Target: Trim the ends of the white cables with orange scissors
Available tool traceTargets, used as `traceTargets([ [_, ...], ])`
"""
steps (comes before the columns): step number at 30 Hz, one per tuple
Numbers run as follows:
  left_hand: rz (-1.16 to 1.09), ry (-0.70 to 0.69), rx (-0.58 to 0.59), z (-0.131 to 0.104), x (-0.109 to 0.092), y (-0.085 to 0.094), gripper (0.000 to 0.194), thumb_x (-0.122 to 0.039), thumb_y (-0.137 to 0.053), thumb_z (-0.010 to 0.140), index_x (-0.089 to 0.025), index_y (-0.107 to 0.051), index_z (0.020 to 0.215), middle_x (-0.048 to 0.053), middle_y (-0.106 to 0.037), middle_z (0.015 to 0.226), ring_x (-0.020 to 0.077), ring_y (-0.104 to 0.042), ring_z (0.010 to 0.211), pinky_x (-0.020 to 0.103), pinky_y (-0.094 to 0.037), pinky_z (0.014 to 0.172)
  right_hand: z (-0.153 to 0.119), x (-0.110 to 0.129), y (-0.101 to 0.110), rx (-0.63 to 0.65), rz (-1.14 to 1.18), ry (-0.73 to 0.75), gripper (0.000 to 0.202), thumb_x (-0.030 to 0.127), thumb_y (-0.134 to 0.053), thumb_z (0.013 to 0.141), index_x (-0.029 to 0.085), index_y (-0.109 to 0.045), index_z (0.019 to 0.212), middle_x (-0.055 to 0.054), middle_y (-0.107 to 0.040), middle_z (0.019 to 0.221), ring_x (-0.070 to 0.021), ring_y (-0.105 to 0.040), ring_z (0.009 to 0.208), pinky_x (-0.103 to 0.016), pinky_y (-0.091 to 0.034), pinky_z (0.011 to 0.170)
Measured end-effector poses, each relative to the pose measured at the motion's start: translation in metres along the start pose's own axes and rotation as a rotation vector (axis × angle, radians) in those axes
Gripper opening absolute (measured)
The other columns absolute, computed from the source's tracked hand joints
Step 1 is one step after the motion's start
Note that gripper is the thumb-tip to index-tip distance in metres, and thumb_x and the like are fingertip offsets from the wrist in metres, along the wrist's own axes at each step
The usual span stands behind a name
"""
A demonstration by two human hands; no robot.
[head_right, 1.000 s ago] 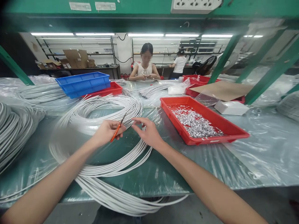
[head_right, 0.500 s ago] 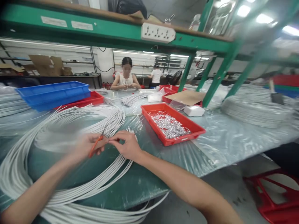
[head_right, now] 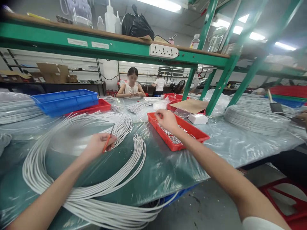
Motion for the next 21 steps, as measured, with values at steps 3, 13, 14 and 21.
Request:
traceTargets([
  [3, -0.019, -0.002, -0.005, -0.002, -0.004, 0.000, 0.024, -0.033, -0.076, 0.065, -0.013, -0.062, 0.063, -0.001, -0.060, 0.053, 0.0081, -0.050, 0.043, 0.019, -0.035, 0.042, 0.011, -0.043, 0.019, 0.068, -0.170, -0.108, 0.013, 0.021, -0.062, 0.078, 0.014, -0.073, 0.079, -0.012, -0.074, 0.084, -0.0236, -0.065, 0.080, -0.031, -0.044, 0.074],
  [13, -0.043, -0.044, 0.017, 0.000, 0.000, 0.004, 0.029, -0.039, -0.074, 0.067, -0.014, -0.060, 0.060, -0.001, -0.059, 0.053, 0.0079, -0.050, 0.043, 0.018, -0.031, 0.041, 0.007, -0.075, 0.032, 0.178, -0.294, -0.217, 0.019, 0.019, -0.058, 0.081, 0.011, -0.072, 0.073, -0.014, -0.074, 0.079, -0.0219, -0.065, 0.071, -0.028, -0.043, 0.064],
  [14, -0.049, -0.041, 0.015, 0.000, 0.000, 0.004, 0.030, -0.039, -0.075, 0.067, -0.014, -0.060, 0.061, -0.001, -0.059, 0.053, 0.0079, -0.050, 0.043, 0.019, -0.031, 0.041, 0.004, -0.065, 0.026, 0.194, -0.264, -0.188, 0.022, 0.021, -0.055, 0.084, 0.011, -0.072, 0.076, -0.014, -0.074, 0.082, -0.0217, -0.065, 0.073, -0.028, -0.044, 0.066],
  [21, -0.129, -0.070, 0.078, 0.002, 0.009, 0.001, 0.034, -0.042, -0.072, 0.071, -0.014, -0.057, 0.060, 0.000, -0.060, 0.057, 0.0073, -0.051, 0.045, 0.019, -0.035, 0.045, -0.052, 0.022, -0.055, 0.439, -0.068, 0.057, 0.036, 0.046, -0.053, 0.087, 0.018, -0.066, 0.068, -0.003, -0.066, 0.066, -0.0167, -0.056, 0.059, -0.027, -0.037, 0.057],
])
Point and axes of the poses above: each hand's wrist, its own z-axis towards the middle knuckle, its own y-axis out of the back of the hand, x = y × z, the point moved 3 cm from there along z, towards the middle knuckle
